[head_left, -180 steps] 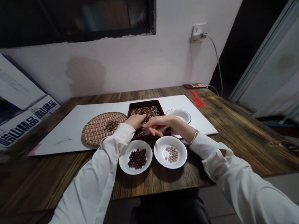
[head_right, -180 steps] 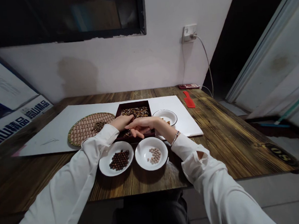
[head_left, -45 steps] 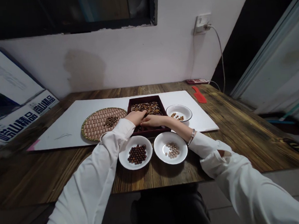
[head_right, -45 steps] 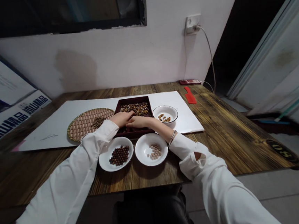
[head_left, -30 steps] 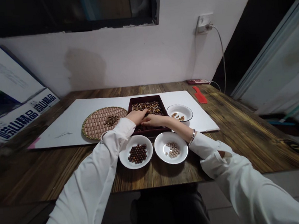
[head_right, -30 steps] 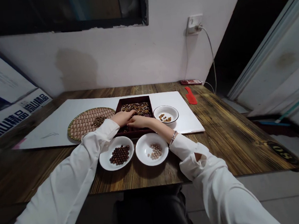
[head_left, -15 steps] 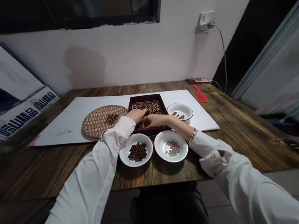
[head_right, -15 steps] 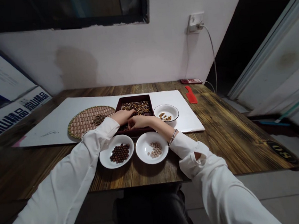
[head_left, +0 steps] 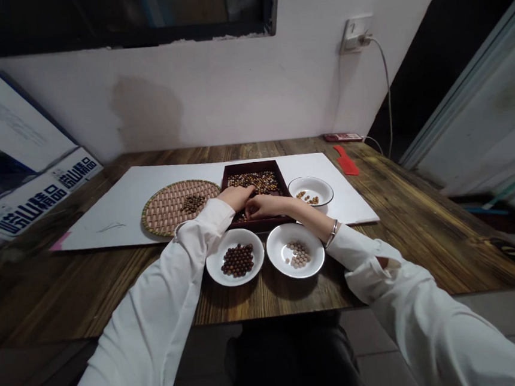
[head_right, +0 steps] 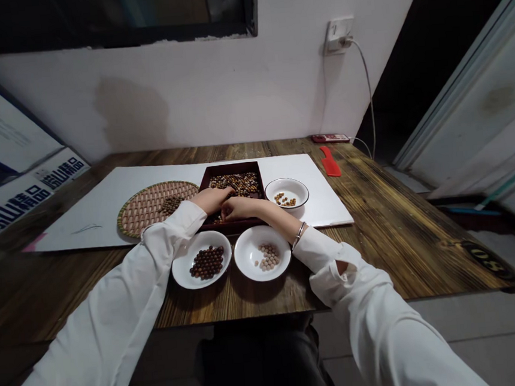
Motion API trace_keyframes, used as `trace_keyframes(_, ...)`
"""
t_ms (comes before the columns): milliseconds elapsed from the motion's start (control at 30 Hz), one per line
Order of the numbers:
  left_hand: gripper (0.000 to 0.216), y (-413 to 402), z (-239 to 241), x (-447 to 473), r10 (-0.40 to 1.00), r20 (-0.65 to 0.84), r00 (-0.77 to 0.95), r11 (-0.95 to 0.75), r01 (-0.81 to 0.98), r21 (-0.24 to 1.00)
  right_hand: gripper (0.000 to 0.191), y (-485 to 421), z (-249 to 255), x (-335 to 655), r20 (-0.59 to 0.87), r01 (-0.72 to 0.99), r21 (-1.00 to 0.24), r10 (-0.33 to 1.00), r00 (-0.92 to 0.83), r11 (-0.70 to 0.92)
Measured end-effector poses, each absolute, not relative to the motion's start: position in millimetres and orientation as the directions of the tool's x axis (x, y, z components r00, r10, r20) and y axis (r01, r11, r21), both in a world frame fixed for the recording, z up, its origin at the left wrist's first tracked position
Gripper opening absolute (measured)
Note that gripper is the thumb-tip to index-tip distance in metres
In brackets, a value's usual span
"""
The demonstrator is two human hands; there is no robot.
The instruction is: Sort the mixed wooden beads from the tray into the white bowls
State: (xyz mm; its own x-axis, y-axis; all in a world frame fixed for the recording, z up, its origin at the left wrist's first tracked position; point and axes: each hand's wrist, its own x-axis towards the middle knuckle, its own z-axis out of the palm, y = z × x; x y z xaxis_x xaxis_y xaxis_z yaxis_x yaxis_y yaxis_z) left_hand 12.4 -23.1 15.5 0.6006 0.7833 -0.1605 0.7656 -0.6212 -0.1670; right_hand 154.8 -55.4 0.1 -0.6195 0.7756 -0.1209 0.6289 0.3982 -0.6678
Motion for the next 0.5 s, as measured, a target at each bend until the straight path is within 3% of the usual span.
trace_keyframes(500,0.035,-18.4,12.3,12.6,0.792,-0.143,0.593,-0.609,0.783,-0.124,0.012,-57.1,3.3,154.5,-0.117,0.645,-0.654,0.789,-0.603,0.395)
